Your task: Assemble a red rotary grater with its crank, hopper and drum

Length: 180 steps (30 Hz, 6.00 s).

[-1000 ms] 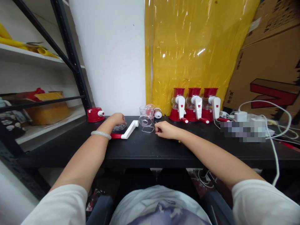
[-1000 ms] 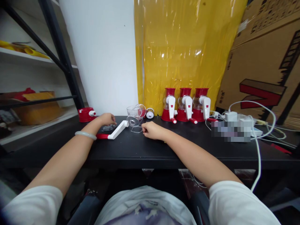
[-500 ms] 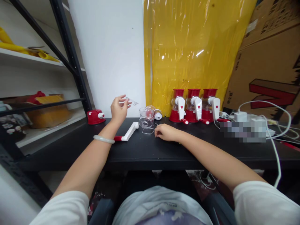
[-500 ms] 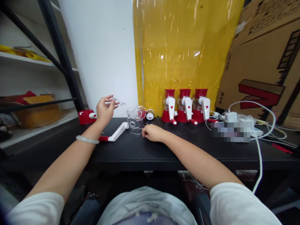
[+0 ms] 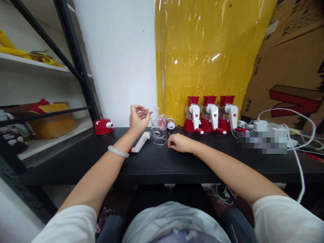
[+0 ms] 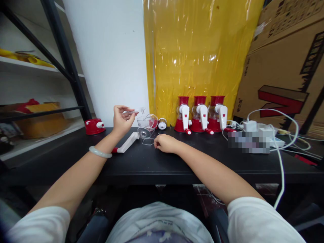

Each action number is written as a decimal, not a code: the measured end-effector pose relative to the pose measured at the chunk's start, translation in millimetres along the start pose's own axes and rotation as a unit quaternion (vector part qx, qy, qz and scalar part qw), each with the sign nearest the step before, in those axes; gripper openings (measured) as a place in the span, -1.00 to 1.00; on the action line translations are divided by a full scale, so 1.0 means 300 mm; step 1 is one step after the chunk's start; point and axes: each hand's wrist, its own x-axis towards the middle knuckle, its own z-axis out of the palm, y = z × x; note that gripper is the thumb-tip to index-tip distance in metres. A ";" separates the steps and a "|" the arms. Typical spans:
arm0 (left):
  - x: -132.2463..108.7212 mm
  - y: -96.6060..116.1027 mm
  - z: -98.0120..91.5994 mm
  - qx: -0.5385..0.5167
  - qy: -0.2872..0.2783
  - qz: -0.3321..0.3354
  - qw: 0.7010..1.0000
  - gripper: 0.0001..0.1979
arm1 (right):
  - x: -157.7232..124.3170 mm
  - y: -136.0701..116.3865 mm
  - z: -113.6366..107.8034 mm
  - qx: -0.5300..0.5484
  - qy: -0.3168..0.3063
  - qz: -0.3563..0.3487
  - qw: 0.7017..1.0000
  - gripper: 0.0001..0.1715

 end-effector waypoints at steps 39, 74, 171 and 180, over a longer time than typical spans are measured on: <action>0.010 0.021 -0.021 0.093 -0.195 0.040 0.976 -0.79 | -0.003 0.005 0.000 -0.002 0.000 0.002 1.000 -0.80; -0.015 0.033 -0.031 0.164 -0.314 0.107 0.929 -0.50 | -0.003 0.007 0.000 -0.005 0.004 -0.012 1.000 -0.81; -0.048 0.058 0.010 0.310 -0.260 0.245 0.881 -0.90 | -0.066 0.030 -0.146 -0.051 -0.205 0.279 0.937 -0.44; -0.005 0.016 -0.048 0.310 -0.114 0.182 0.926 -0.86 | -0.083 0.059 -0.212 -0.128 -0.123 0.243 0.954 -0.73</action>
